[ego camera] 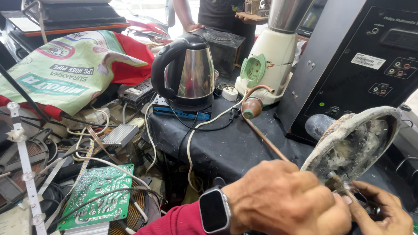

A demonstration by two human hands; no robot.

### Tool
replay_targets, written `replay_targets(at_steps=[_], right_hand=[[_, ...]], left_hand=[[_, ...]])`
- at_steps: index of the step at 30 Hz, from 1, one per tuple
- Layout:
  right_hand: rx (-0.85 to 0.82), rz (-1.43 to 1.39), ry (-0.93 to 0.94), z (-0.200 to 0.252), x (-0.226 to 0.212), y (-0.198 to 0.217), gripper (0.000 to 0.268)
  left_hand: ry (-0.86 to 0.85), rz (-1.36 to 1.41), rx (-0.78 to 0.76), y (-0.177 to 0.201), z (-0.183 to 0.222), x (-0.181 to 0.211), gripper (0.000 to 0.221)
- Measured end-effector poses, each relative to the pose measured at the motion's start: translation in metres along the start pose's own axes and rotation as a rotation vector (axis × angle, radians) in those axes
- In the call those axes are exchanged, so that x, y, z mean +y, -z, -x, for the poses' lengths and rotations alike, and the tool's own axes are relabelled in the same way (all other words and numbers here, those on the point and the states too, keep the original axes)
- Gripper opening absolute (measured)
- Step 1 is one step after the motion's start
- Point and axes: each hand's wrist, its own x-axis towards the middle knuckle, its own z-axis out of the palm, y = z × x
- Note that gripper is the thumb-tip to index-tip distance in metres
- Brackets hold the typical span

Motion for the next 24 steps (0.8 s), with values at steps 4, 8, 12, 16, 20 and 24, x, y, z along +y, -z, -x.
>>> replay_targets(at_steps=[4,8,12,16,20,24], right_hand=[[-0.019,-0.041,-0.026,-0.003,-0.001,0.0,0.03],[-0.051,-0.069,-0.055,-0.005,-0.007,0.002,0.027],[-0.06,-0.123,-0.029,-0.005,-0.01,0.004,0.029],[-0.069,-0.079,-0.047,-0.004,-0.013,0.007,0.036],[-0.076,-0.059,-0.089,-0.001,-0.02,0.008,0.043],[-0.075,-0.132,-0.106,-0.001,-0.029,0.007,0.043]], left_hand=[[-0.071,0.037,-0.015,-0.022,0.003,0.003,0.003],[-0.078,0.011,-0.004,-0.036,0.008,0.003,0.009],[-0.062,0.047,-0.014,-0.039,0.011,0.004,0.01],[-0.053,0.082,-0.032,-0.035,0.008,0.005,0.013],[-0.075,0.034,-0.047,-0.028,0.004,0.006,0.015],[-0.079,0.005,-0.05,-0.022,0.002,0.006,0.013]])
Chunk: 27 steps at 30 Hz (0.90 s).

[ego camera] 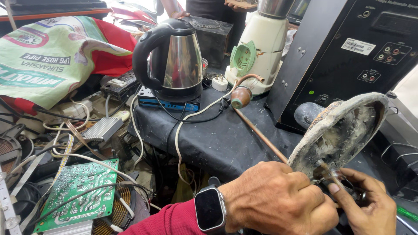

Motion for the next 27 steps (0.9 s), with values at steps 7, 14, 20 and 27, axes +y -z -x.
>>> replay_targets(at_steps=[7,14,20,27], right_hand=[[-0.01,-0.027,-0.043,0.002,-0.015,0.0,0.043],[0.001,0.138,-0.009,0.006,0.005,0.004,0.044],[-0.106,-0.141,0.027,0.007,0.041,-0.006,0.036],[-0.084,-0.187,-0.01,0.009,0.028,-0.002,0.045]], left_hand=[[0.009,-0.007,0.037,0.003,-0.006,0.0,0.012],[0.006,-0.021,0.08,0.005,-0.005,-0.006,0.013],[0.474,0.41,0.207,0.011,-0.001,-0.009,0.021],[0.96,1.012,0.414,0.054,-0.002,-0.079,0.093]])
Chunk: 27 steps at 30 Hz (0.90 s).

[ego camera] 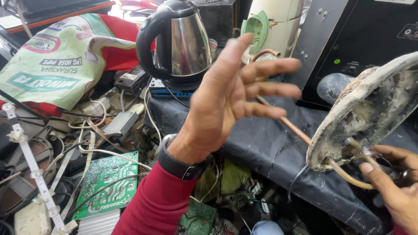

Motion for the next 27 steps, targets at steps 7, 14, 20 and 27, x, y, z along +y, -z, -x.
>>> replay_targets(at_steps=[7,14,20,27], right_hand=[[-0.014,0.015,0.005,-0.004,-0.016,-0.001,0.037],[0.044,-0.045,-0.059,-0.001,-0.009,0.0,0.042],[-0.002,-0.01,-0.002,-0.003,-0.007,0.004,0.038],[0.039,-0.024,-0.013,-0.002,-0.009,0.002,0.041]], left_hand=[[-0.313,-1.326,0.056,-0.04,0.027,-0.008,0.104],[-0.535,-1.288,-0.346,-0.078,0.052,-0.048,0.061],[-0.758,-1.267,-0.248,-0.071,0.052,-0.091,0.031],[-0.779,-1.337,-0.266,-0.07,0.052,-0.078,0.032]])
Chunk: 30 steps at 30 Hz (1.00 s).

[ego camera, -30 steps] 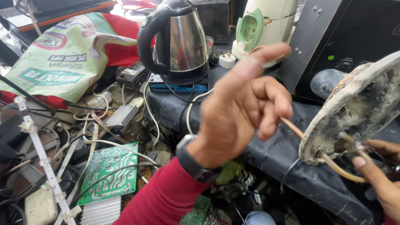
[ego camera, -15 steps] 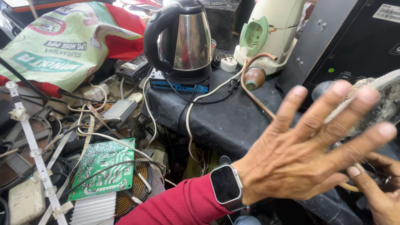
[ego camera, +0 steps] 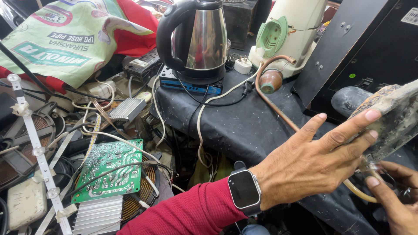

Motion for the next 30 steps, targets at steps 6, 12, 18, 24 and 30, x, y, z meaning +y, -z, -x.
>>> replay_targets(at_steps=[6,12,18,24,30], right_hand=[[-0.029,0.01,0.028,-0.001,-0.005,-0.001,0.038],[-0.017,-0.005,0.02,0.0,-0.013,-0.004,0.035],[-0.04,0.001,0.002,-0.002,-0.027,-0.005,0.038],[-0.061,0.132,0.056,-0.006,-0.034,-0.005,0.029],[-0.035,0.069,0.034,-0.002,-0.034,-0.008,0.031]], left_hand=[[0.006,0.037,0.042,0.009,-0.005,0.0,0.028],[0.003,0.039,0.042,0.012,-0.007,-0.001,0.022],[-0.01,0.024,0.045,0.02,-0.007,-0.001,0.018],[-0.009,0.035,0.044,0.024,-0.01,-0.001,0.017],[-0.01,0.068,0.044,0.027,-0.011,-0.001,0.017]])
